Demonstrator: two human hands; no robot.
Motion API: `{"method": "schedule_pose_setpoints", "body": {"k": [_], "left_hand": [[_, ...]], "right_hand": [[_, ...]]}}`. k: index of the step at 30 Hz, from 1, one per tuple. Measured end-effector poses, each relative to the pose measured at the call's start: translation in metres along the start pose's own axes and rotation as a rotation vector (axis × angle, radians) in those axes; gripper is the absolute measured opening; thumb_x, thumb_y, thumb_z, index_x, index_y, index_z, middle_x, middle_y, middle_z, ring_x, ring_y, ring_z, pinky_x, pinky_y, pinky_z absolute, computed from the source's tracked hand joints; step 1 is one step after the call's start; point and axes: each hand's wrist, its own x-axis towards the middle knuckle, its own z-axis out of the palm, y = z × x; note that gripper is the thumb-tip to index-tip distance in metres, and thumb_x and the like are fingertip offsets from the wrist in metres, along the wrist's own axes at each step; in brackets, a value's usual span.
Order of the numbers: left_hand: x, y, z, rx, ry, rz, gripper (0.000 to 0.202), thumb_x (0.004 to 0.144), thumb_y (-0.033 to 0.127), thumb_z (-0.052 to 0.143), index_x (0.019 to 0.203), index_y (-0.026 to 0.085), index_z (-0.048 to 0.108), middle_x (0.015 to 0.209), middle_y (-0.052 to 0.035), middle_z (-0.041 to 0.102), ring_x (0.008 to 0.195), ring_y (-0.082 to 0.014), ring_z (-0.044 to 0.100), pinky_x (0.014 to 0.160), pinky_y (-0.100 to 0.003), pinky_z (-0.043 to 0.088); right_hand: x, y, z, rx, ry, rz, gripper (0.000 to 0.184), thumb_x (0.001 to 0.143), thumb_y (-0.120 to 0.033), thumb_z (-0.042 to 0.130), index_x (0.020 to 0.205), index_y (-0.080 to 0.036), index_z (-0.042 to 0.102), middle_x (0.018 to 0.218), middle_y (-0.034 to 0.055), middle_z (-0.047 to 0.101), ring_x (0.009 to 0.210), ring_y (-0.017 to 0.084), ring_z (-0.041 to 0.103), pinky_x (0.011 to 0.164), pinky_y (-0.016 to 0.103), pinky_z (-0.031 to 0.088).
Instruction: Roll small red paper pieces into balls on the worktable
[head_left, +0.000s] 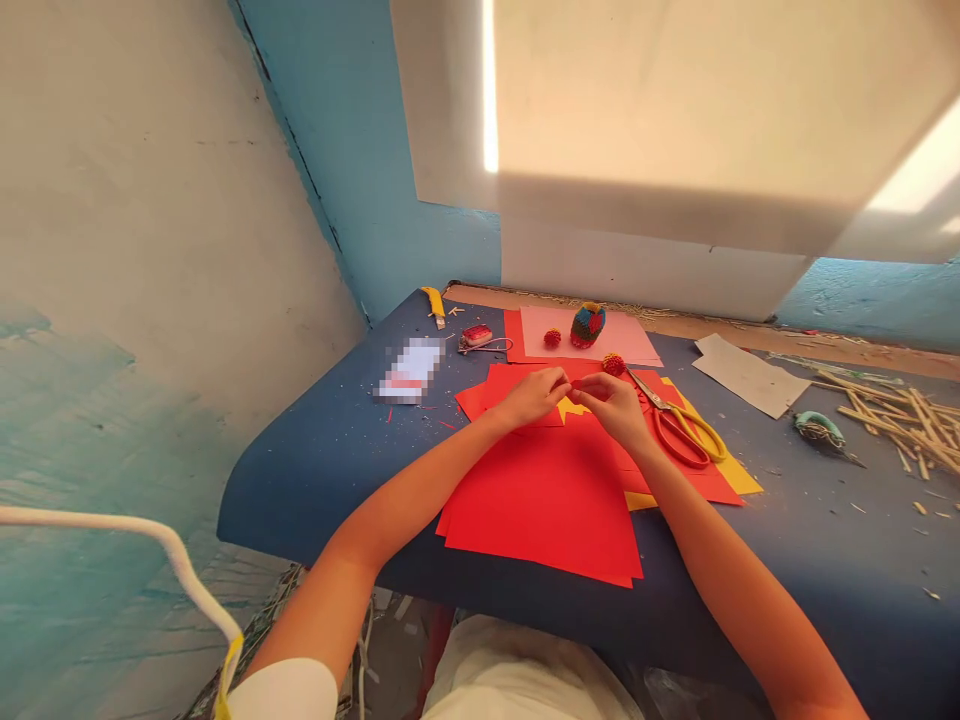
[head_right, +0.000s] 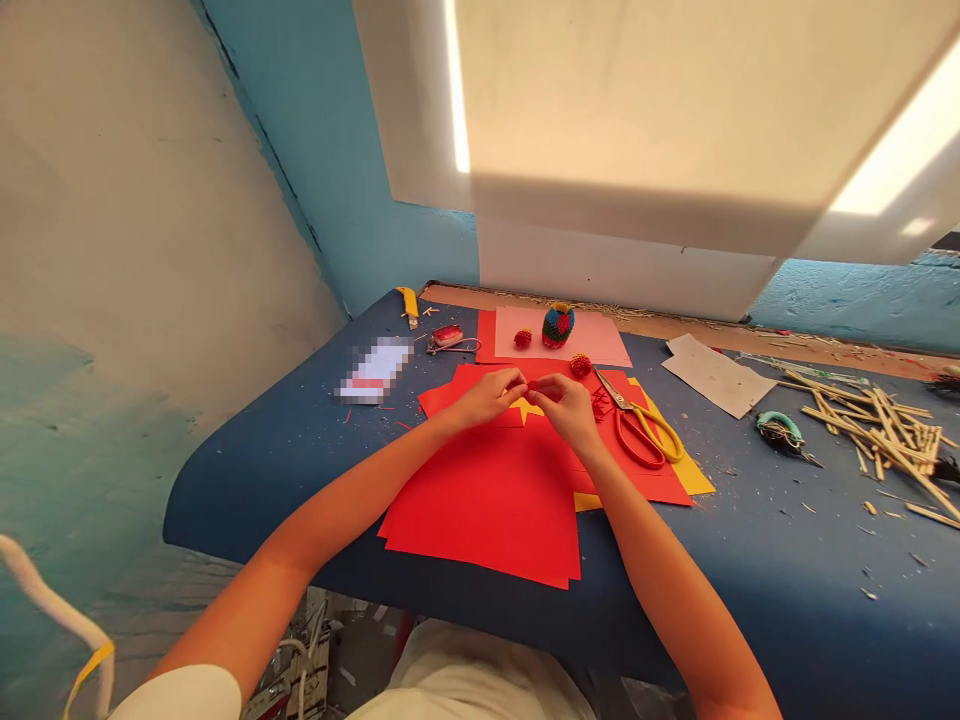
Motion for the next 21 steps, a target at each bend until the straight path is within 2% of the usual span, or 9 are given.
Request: {"method": "schedule_pose_setpoints", "body": {"k": [3,6,11,16,19,21], "left_hand": [[0.0004,-0.0028,-0.0011,-0.042,-0.004,0.052,0.015,0.086,0.02,0.039,0.082,0.015,0.053,0.083,-0.0023,0.06,0.075,-0.0126,0.054,0.065,-0.022,0.039],[0.0001,-0.0041,-0.0019,-0.038,-0.013,0.051,0.015,0.084,0.022,0.042,0.077,0.015,0.054,0.077,-0.0014,0.06,0.07,-0.0124,0.052,0.061,-0.021,0.037],[-0.0004,-0.0049,-0.0007,-0.045,-0.042,0.004,0.018,0.081,0.028,0.046,0.073,0.014,0.054,0.07,-0.0012,0.06,0.063,-0.0125,0.052,0.055,-0.021,0.035],[0.0009,-0.0051,0.0002,-0.093,-0.003,-0.005,0.016,0.08,0.021,0.044,0.073,0.014,0.055,0.072,-0.0017,0.061,0.066,-0.0122,0.053,0.057,-0.02,0.035],[0.0018,-0.0043,-0.0019,-0.145,0.024,0.001,0.014,0.078,0.02,0.045,0.072,0.014,0.055,0.07,-0.001,0.061,0.064,-0.0116,0.053,0.057,-0.02,0.035],[0.0018,-0.0036,-0.0037,-0.171,0.041,0.024,0.014,0.077,0.02,0.045,0.071,0.014,0.056,0.068,-0.0005,0.061,0.062,-0.0111,0.052,0.057,-0.02,0.036]], "right_hand": [[0.0011,0.0022,-0.0028,0.018,-0.056,0.01,0.024,0.065,-0.038,0.067,0.075,-0.017,0.06,0.071,0.0062,0.07,0.071,0.021,0.067,0.066,0.032,0.052],[0.0003,0.0014,-0.0036,-0.067,-0.082,-0.013,0.02,0.072,-0.037,0.06,0.072,-0.017,0.061,0.069,0.0055,0.069,0.068,0.02,0.065,0.065,0.031,0.05],[-0.0008,0.0019,-0.0027,-0.239,-0.02,-0.089,0.017,0.073,-0.034,0.059,0.072,-0.017,0.062,0.069,0.0042,0.068,0.064,0.018,0.063,0.06,0.028,0.047],[-0.0014,0.0023,-0.0021,-0.341,0.04,-0.228,0.014,0.076,-0.03,0.056,0.073,-0.018,0.063,0.07,0.0037,0.068,0.064,0.017,0.062,0.059,0.027,0.045],[-0.0019,-0.0016,-0.0034,-0.36,0.051,-0.302,0.015,0.076,-0.029,0.055,0.075,-0.018,0.065,0.073,0.0041,0.069,0.065,0.017,0.063,0.061,0.027,0.046],[-0.0018,-0.0049,-0.0047,-0.301,0.035,-0.289,0.016,0.076,-0.031,0.057,0.075,-0.019,0.066,0.075,0.0043,0.069,0.068,0.018,0.063,0.064,0.028,0.047]]}}
